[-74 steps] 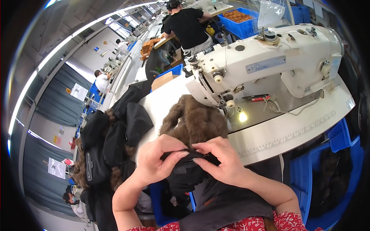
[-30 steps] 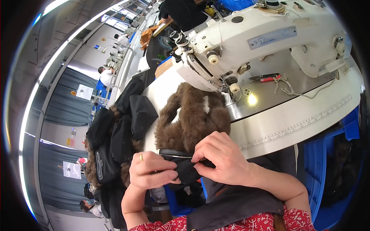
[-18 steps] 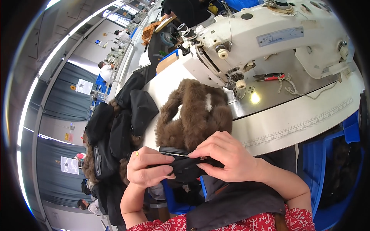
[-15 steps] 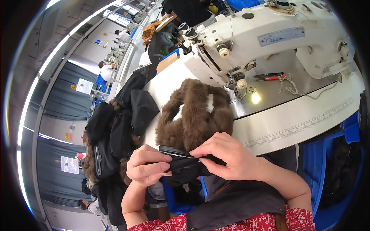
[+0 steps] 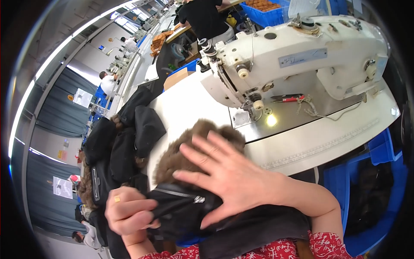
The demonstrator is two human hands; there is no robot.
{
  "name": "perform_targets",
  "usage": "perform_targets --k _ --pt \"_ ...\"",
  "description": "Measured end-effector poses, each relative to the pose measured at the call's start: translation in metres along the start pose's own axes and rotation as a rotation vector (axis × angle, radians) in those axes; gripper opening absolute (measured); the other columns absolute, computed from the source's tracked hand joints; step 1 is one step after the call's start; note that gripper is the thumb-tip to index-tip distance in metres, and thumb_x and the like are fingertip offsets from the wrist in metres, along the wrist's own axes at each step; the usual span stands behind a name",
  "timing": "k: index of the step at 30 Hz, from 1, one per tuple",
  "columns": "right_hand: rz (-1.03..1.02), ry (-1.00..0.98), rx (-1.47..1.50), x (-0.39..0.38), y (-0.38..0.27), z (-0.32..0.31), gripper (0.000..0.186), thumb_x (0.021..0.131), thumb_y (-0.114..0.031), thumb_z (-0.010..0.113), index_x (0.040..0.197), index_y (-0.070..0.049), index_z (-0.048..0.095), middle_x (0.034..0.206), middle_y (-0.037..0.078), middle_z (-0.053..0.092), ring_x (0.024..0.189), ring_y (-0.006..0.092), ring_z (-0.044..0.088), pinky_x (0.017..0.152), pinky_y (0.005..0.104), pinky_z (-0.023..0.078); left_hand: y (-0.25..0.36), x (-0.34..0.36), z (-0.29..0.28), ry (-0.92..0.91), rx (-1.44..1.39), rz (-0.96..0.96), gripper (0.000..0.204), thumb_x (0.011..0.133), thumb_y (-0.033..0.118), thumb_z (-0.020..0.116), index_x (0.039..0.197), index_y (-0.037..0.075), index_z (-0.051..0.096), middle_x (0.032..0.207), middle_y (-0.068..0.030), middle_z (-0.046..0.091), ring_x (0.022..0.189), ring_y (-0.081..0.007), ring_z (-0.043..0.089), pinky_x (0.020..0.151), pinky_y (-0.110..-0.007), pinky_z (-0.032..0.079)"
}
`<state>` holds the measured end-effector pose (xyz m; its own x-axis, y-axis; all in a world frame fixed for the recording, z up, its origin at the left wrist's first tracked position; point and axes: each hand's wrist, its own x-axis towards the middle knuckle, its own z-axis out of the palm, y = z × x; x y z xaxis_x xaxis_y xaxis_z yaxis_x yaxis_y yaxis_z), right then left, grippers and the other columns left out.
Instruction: Sewing a fur lining onto a black garment using an industrial sewing machine.
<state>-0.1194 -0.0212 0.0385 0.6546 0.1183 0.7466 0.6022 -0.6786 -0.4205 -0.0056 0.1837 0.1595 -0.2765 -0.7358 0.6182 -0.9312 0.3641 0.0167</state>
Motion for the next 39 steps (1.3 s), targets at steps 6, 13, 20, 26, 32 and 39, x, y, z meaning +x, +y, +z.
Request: perform_targets --k 6,13,20,26,32,39 --pt "0.343 -0.736 0.727 0.018 -0.046 0.005 0.096 0.076 -0.053 0.072 0.146 -0.002 0.029 0.142 0.025 0.041 0.133 0.0354 0.040 0.108 0.0378 0.035 -0.009 0.048 -0.026 -0.077 0.104 -0.359 0.014 0.070 0.001 0.073 0.083 -0.002 0.067 0.073 -0.0129 0.066 0.059 -0.0221 0.061 0.054 -0.029 0.047" --pt "0.979 -0.191 1.537 -0.041 -0.041 0.021 0.059 0.090 -0.034 0.064 0.133 0.002 0.048 0.118 0.007 0.058 0.109 0.0137 0.052 0.094 0.0281 0.042 -0.097 0.003 0.102 -0.121 -0.578 -0.901 0.011 0.087 0.007 0.070 0.094 -0.002 0.069 0.088 -0.0036 0.070 0.080 -0.0071 0.061 0.075 -0.023 0.050" --pt "1.058 -0.117 1.141 -0.099 -0.005 -0.020 0.046 0.095 -0.036 0.057 0.119 0.004 0.056 0.102 0.004 0.062 0.097 0.0120 0.054 0.087 0.0269 0.044 -0.116 -0.006 0.218 -0.261 -1.068 -1.107 0.015 0.091 0.012 0.067 0.097 -0.002 0.068 0.084 -0.0001 0.067 0.074 -0.0046 0.058 0.066 -0.020 0.047" --pt "0.866 -0.611 0.018 -0.097 0.020 -0.064 0.066 0.098 -0.059 0.034 0.079 -0.003 0.063 0.069 0.022 0.064 0.064 0.0398 0.064 0.059 0.0466 0.052 -0.132 0.009 0.240 -0.364 -1.031 -1.183 0.014 0.090 0.013 0.069 0.094 -0.001 0.069 0.080 0.0002 0.067 0.071 -0.0044 0.058 0.064 -0.020 0.047" --pt "0.542 -0.005 -0.260 -0.093 0.114 -0.061 0.026 0.094 -0.027 0.058 0.084 -0.003 0.061 0.065 0.012 0.061 0.052 0.0236 0.060 0.046 0.0344 0.048 -0.134 0.045 0.230 -0.610 -0.726 -1.368 0.024 0.083 0.017 0.076 0.099 0.001 0.068 0.091 -0.0007 0.069 0.079 -0.0047 0.058 0.075 -0.021 0.048" --pt "1.184 0.065 0.612 -0.059 0.146 -0.067 0.044 0.104 -0.034 0.036 0.098 0.004 0.057 0.070 0.006 0.057 0.048 0.0082 0.052 0.039 0.0227 0.043 -0.133 0.018 0.224 -0.308 -0.722 -1.258 0.042 0.078 0.020 0.081 0.111 0.002 0.063 0.098 -0.0037 0.068 0.087 -0.0118 0.063 0.079 -0.026 0.051"
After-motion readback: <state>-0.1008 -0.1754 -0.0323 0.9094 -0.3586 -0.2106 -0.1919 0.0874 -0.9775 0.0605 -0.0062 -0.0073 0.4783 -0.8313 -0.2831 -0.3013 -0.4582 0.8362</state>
